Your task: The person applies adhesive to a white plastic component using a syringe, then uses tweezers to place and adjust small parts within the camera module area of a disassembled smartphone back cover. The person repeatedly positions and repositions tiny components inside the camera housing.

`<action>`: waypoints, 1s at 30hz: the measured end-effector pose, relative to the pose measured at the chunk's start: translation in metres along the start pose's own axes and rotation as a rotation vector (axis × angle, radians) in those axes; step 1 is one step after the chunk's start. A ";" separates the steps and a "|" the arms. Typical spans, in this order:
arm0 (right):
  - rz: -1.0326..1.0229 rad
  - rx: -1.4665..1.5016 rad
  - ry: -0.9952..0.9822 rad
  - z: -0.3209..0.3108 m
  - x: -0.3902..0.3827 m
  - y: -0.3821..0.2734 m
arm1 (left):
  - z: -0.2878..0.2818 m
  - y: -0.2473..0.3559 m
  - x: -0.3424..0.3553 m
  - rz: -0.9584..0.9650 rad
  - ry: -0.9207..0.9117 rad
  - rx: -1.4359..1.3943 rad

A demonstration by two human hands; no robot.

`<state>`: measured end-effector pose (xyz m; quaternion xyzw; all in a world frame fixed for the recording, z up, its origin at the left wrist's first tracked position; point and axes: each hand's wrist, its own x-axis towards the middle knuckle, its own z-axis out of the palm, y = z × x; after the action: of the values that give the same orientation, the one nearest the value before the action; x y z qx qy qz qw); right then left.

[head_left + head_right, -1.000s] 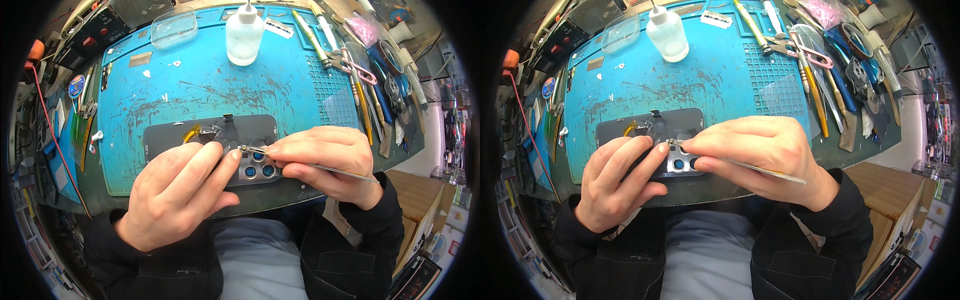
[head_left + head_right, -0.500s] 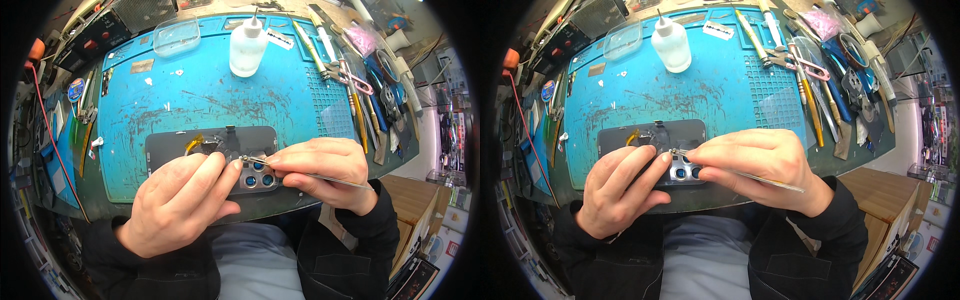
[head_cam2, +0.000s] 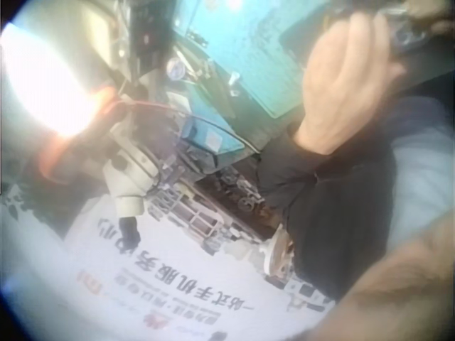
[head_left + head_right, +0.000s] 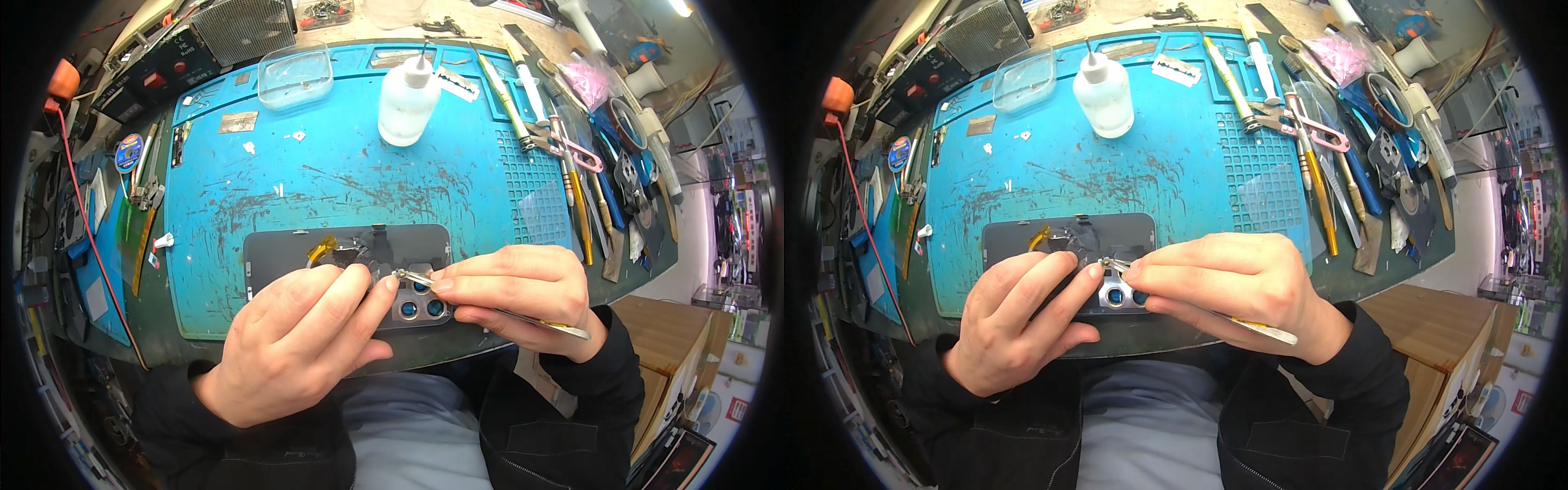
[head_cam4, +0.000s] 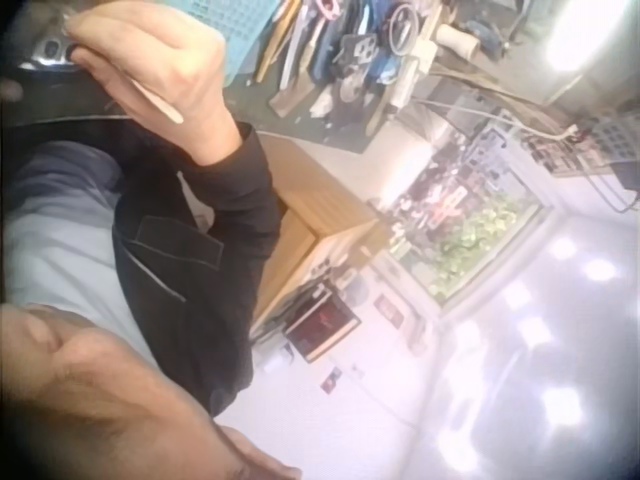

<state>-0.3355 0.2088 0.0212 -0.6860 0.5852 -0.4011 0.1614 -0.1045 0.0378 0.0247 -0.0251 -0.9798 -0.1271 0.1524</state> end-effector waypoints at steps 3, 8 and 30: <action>0.008 -0.006 -0.005 0.000 0.000 0.001 | 0.001 0.000 0.000 0.002 -0.005 -0.002; 0.006 0.002 0.007 -0.001 0.001 0.000 | 0.001 0.000 0.000 0.008 -0.002 0.002; 0.012 0.068 0.005 -0.003 0.001 0.000 | 0.003 0.000 0.000 0.012 0.028 0.034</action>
<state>-0.3379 0.2089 0.0233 -0.6758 0.5756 -0.4214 0.1856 -0.1051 0.0383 0.0221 -0.0266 -0.9794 -0.1098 0.1674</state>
